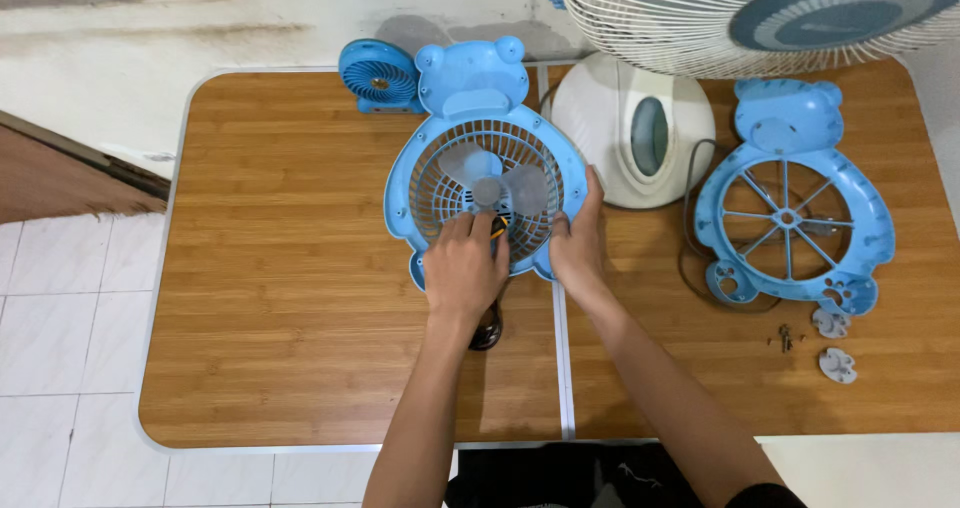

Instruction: The person assembles a blue bear-shaped electric fan on a wooden table. They use a screwdriver to attach the fan blade to the motor, then secure the front and rear grilles with screws, completing the assembly.

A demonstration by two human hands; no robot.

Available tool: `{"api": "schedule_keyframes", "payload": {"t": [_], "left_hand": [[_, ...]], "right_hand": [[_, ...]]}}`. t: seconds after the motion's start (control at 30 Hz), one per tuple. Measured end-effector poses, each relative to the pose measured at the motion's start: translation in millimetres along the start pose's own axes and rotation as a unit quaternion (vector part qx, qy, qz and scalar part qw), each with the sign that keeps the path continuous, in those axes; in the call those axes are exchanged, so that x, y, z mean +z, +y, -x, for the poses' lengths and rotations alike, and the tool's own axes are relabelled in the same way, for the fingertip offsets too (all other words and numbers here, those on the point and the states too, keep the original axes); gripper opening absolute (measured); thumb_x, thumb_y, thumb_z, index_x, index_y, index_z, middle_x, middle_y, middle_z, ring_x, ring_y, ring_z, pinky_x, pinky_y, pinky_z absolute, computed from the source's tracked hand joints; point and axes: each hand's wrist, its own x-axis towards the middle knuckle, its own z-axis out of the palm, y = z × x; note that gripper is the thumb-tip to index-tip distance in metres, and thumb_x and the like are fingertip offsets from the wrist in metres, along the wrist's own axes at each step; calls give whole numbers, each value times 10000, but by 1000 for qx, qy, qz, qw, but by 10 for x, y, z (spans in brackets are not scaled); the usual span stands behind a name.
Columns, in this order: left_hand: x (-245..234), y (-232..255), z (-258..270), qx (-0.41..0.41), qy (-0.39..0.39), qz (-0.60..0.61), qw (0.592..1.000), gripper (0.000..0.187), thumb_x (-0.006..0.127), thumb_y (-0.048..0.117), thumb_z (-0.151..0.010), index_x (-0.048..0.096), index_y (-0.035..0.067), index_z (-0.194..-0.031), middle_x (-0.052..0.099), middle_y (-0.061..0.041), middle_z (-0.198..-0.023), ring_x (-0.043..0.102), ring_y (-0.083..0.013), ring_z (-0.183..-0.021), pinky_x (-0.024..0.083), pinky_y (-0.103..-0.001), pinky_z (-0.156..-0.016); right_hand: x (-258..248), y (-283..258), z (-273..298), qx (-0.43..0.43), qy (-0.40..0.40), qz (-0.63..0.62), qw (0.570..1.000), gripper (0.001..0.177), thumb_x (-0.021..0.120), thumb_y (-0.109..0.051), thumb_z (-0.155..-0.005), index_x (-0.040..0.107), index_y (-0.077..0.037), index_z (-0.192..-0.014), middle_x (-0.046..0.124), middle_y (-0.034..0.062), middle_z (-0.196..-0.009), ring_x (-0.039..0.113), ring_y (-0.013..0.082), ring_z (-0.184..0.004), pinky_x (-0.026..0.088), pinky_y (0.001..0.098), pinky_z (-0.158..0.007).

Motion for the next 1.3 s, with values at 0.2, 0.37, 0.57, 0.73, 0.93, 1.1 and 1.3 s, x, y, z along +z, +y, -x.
{"api": "schedule_keyframes", "payload": {"t": [0.2, 0.37, 0.57, 0.73, 0.93, 1.1, 1.3], "left_hand": [[67, -140, -176, -2, 6, -12, 1000, 293, 748, 262, -860, 692, 75, -1078, 685, -108, -919, 684, -311, -884, 562, -443, -694], [114, -206, -251, -7, 3, -9, 1000, 308, 740, 261, -861, 692, 66, -1095, 682, -115, -912, 687, -309, -878, 563, -445, -662], [163, -217, -318, -10, -5, -13, 1000, 284, 736, 262, -882, 682, 66, -1079, 683, -121, -928, 693, -308, -899, 572, -442, -697], [77, -154, -353, -5, 12, -6, 1000, 291, 751, 246, -861, 689, 69, -1083, 688, -129, -938, 692, -332, -900, 559, -460, -711], [11, 266, -373, 9, 42, 61, 997, 298, 766, 175, -832, 695, 94, -1109, 685, -117, -962, 693, -349, -909, 552, -457, -725], [270, 918, -391, 47, -49, 149, 986, 374, 765, 151, -802, 678, 94, -1162, 670, -126, -1066, 691, -372, -889, 560, -466, -735], [805, 1611, -254, 61, -189, 202, 959, 407, 787, 170, -805, 664, 131, -1191, 636, -136, -1162, 681, -409, -923, 537, -523, -760]], "right_hand": [[151, 19, -201, -67, 26, -15, 997, 781, 529, 73, -925, 165, -69, -1601, 349, 279, -1602, 428, 432, -1445, 355, 449, -1181], [209, -5, -305, -75, 27, -28, 996, 760, 521, 55, -941, 172, -77, -1603, 393, 284, -1579, 474, 436, -1412, 391, 460, -1153], [212, 12, -396, -24, 4, -35, 999, 754, 525, 21, -946, 176, -103, -1603, 431, 258, -1553, 517, 408, -1379, 405, 455, -1132], [55, 162, -471, -81, -33, -62, 994, 835, 642, -26, -950, 134, -75, -1611, 441, 289, -1494, 507, 391, -1312, 425, 452, -1071], [-828, 453, -199, 12, -101, -51, 994, 682, 644, -124, -981, 306, -89, -1573, 635, 141, -1301, 666, 208, -1032, 561, 351, -879], [-1665, 716, -61, -65, -24, 43, 997, 560, 705, -75, -907, 527, -69, -1438, 687, 142, -1234, 667, 251, -1035, 567, 372, -831], [-2582, 1047, 48, -236, -45, 245, 939, 672, 741, -28, -743, 539, -12, -1384, 585, 199, -1377, 524, 418, -1315, 400, 496, -1106]]}}
